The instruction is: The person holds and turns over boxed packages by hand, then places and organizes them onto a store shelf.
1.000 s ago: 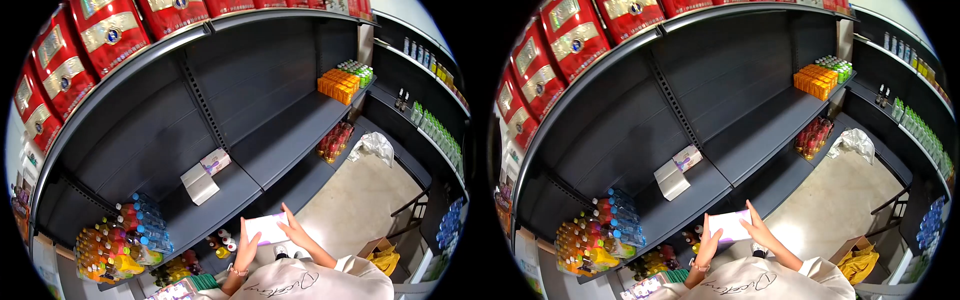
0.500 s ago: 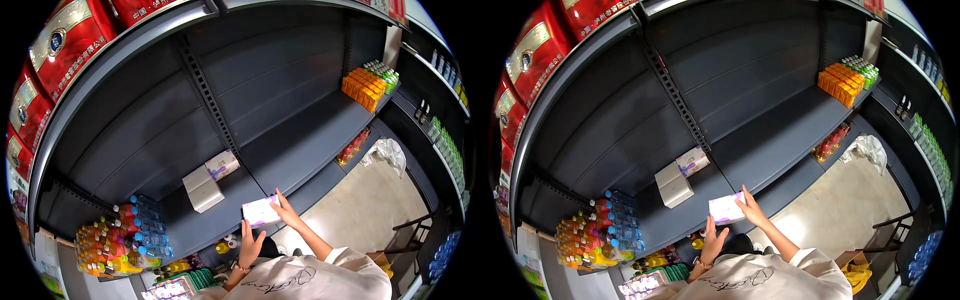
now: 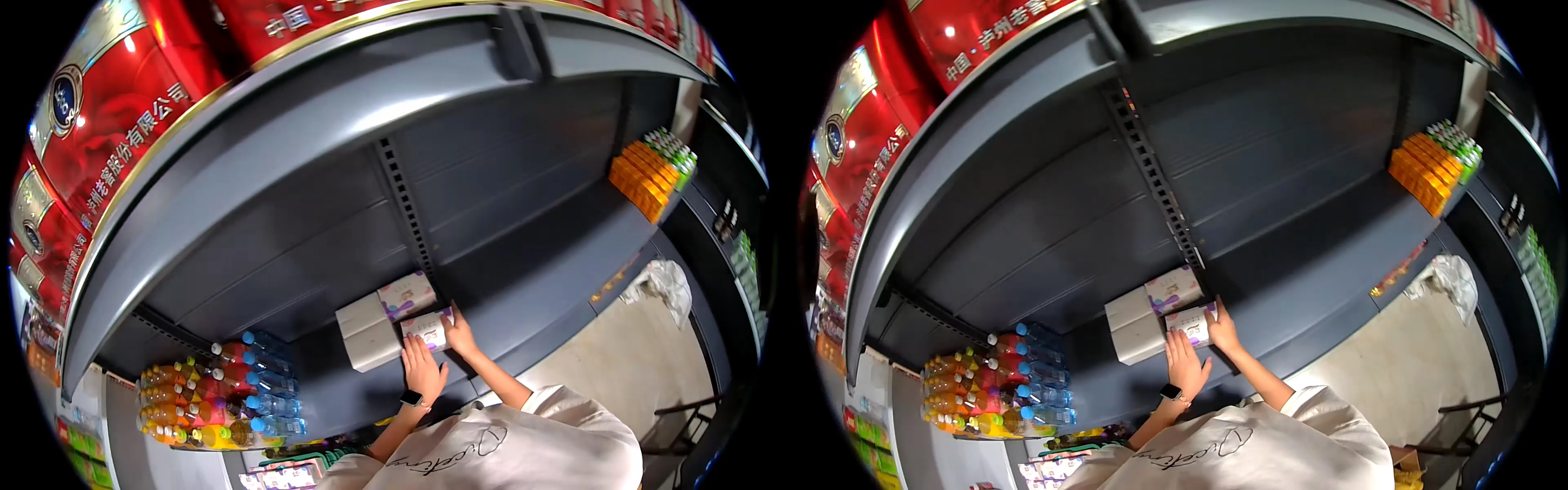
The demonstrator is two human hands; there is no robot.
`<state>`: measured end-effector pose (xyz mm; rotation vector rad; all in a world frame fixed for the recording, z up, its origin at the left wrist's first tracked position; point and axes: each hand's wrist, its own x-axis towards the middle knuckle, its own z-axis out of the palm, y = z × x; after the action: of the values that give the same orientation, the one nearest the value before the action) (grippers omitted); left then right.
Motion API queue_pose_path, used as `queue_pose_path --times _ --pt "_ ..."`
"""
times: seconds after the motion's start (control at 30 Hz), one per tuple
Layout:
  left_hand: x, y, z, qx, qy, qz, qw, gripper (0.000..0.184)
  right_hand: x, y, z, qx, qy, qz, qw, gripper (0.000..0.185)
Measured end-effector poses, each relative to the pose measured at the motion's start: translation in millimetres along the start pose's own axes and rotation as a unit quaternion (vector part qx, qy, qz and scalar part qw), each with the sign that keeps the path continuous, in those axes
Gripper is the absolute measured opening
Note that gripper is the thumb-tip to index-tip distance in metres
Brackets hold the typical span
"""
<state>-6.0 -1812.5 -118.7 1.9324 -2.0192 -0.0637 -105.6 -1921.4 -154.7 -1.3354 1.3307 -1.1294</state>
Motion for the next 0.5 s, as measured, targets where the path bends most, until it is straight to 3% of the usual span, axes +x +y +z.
queue_pose_path --times 0.1,0.2,0.33,0.43,0.5 --pt "17.4 -13.7 4.8 0.007 0.013 -0.010 1.000 0.092 19.4 -4.9 10.9 0.037 -0.032 0.025 0.999 0.062" --pt "27.2 -8.5 1.6 0.041 0.014 -0.036 0.998 0.093 30.9 6.9 19.0 0.048 -0.024 -0.048 0.997 0.061" --pt "27.8 -0.2 10.0 0.070 0.034 -0.081 0.994 0.093 37.4 12.5 14.3 0.081 -0.077 -0.049 0.993 0.060" --pt "33.7 2.8 18.8 0.094 0.029 -0.135 0.986 0.092 44.3 26.5 -4.4 0.283 -0.235 0.035 0.929 0.068" --pt "34.1 6.4 18.4 0.052 0.046 -0.155 0.985 0.090 51.6 22.0 -14.8 0.208 -0.288 0.016 0.935 0.072"
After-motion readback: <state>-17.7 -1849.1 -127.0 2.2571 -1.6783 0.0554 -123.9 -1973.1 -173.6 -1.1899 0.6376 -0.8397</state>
